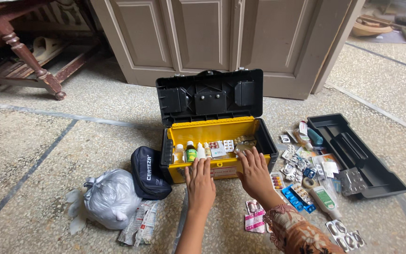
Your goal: The person organizes various medicines and medical supplies into a yellow first-aid box. They pick up blister packs, bottles, and small boxes from the floor and place them inside the open case.
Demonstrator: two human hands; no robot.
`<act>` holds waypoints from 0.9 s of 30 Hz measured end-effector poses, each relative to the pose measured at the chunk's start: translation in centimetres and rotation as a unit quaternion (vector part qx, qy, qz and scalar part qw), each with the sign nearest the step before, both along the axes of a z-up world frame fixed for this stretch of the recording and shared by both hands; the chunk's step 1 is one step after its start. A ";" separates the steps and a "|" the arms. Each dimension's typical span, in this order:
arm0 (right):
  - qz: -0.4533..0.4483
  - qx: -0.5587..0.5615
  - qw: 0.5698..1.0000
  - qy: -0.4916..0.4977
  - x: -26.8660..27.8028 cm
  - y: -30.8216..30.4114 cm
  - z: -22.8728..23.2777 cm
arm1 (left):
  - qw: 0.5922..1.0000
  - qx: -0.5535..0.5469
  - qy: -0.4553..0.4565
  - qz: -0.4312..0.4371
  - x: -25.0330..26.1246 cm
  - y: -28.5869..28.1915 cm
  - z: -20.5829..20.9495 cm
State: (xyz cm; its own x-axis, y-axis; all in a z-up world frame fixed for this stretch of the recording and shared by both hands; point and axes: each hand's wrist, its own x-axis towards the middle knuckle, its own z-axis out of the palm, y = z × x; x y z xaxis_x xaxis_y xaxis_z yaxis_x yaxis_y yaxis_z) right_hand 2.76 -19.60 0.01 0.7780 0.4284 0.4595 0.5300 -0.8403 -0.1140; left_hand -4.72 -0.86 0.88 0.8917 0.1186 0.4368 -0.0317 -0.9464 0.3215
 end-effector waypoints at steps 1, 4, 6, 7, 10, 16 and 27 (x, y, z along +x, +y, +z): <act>0.001 -0.004 1.000 0.009 -0.1 -0.1 -0.1 | 1.000 -0.006 0.006 -0.002 -0.2 0.0 0.1; 0.001 -0.016 0.999 0.029 0.1 -0.4 0.5 | 1.000 -0.020 0.013 -0.007 -0.2 -0.2 0.6; 0.005 -0.021 0.999 0.039 -0.2 -0.4 1.0 | 1.000 -0.022 0.010 -0.004 -0.3 -0.3 0.8; 0.002 -0.028 0.999 0.039 -0.4 -0.3 1.3 | 0.999 -0.031 0.012 -0.004 -0.3 -0.3 1.0; -0.006 -0.046 0.998 0.031 -0.9 -0.4 1.9 | 0.998 -0.055 0.017 -0.007 -0.3 -0.7 1.2; -0.010 -0.087 0.995 -0.057 -1.4 -1.7 1.2 | 0.996 -0.078 0.022 -0.023 -1.2 -1.0 1.4; 0.019 -0.016 0.999 -0.033 -5.0 -4.5 2.5 | 0.995 -0.081 0.059 -0.018 -4.5 -4.0 2.4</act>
State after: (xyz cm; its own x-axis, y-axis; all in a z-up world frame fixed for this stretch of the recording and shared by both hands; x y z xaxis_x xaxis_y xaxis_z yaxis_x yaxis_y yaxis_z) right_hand -2.25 -24.13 2.55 0.7299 0.4719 0.4945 0.5669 -0.8221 -0.0522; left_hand -9.17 -4.89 3.24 0.9402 0.1472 0.3072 -0.0171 -0.8804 0.4739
